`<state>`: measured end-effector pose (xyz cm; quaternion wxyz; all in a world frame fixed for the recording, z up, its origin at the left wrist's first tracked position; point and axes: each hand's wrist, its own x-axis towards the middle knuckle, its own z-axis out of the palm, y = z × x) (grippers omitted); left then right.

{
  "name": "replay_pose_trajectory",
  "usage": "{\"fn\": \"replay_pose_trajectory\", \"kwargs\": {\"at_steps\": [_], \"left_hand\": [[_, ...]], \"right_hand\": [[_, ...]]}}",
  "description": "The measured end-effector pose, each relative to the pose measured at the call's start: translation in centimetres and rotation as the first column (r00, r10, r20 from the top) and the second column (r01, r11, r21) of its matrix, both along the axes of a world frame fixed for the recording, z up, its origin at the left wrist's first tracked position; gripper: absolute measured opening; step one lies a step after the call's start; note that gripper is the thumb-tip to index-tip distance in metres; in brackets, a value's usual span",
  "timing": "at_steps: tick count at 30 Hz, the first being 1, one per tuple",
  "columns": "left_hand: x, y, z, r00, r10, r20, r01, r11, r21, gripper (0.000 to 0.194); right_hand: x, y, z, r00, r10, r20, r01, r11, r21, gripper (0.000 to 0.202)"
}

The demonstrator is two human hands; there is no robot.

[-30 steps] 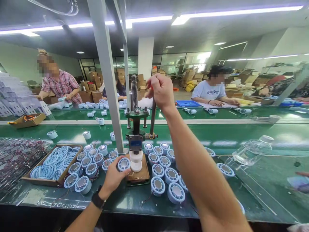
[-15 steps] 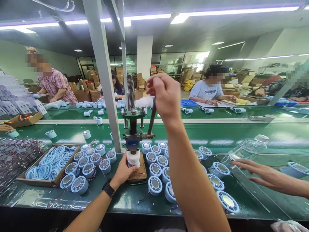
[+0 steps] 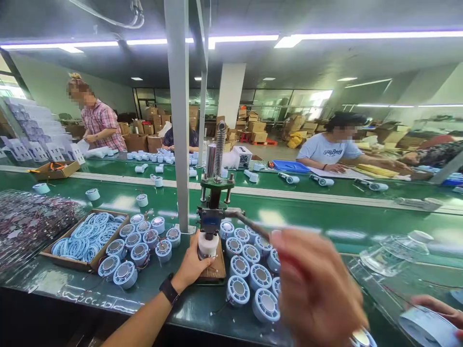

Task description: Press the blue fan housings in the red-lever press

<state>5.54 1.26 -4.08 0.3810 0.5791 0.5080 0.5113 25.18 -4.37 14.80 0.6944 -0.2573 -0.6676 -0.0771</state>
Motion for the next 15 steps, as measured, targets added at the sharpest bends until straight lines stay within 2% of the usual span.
{"fn": "replay_pose_trajectory", "kwargs": {"at_steps": [1, 3, 5, 7, 9, 10, 12, 14, 15], "left_hand": [[0.0, -0.2, -0.3, 1.000, -0.017, 0.011, 0.017, 1.000, 0.006, 0.094], [-0.5, -0.6, -1.0, 0.997, -0.053, 0.060, 0.053, 0.999, 0.005, 0.090], [-2.2, -0.5, -1.2, 0.994, -0.008, 0.111, 0.004, 0.999, 0.038, 0.083], [-5.3, 0.4, 0.0, 0.983, 0.153, 0.097, -0.166, 0.975, 0.149, 0.075], [-9.2, 2.7, 2.7, 0.936, 0.353, -0.011, -0.335, 0.897, 0.287, 0.070], [-11.1, 4.3, 4.5, 0.899, 0.430, -0.089, -0.379, 0.862, 0.338, 0.068], [-13.8, 8.0, 7.9, 0.857, 0.465, -0.222, -0.367, 0.854, 0.369, 0.061], [-15.0, 11.7, 10.4, 0.848, 0.387, -0.362, -0.254, 0.896, 0.363, 0.049], [-15.0, 13.2, 11.1, 0.837, 0.327, -0.440, -0.173, 0.919, 0.355, 0.042]], "right_hand": [[-0.7, 2.2, 2.7, 0.999, 0.030, -0.029, -0.029, 0.999, 0.024, 0.016], [-2.2, 7.0, 7.2, 0.991, 0.118, -0.063, -0.119, 0.993, -0.020, 0.014], [-3.5, 11.5, 9.9, 0.985, 0.155, -0.071, -0.163, 0.980, -0.118, 0.018], [-4.7, 14.9, 10.9, 0.992, 0.106, -0.075, -0.116, 0.981, -0.153, 0.020], [-5.6, 16.9, 10.9, 0.995, 0.033, -0.092, -0.045, 0.990, -0.135, 0.021], [-5.9, 17.4, 10.7, 0.994, 0.005, -0.111, -0.018, 0.993, -0.117, 0.021], [-6.2, 17.8, 10.4, 0.989, -0.024, -0.147, 0.012, 0.996, -0.084, 0.022], [-6.2, 17.6, 10.3, 0.987, -0.040, -0.154, 0.030, 0.997, -0.067, 0.023], [-6.2, 17.6, 10.3, 0.988, -0.045, -0.149, 0.036, 0.998, -0.060, 0.023]]}}
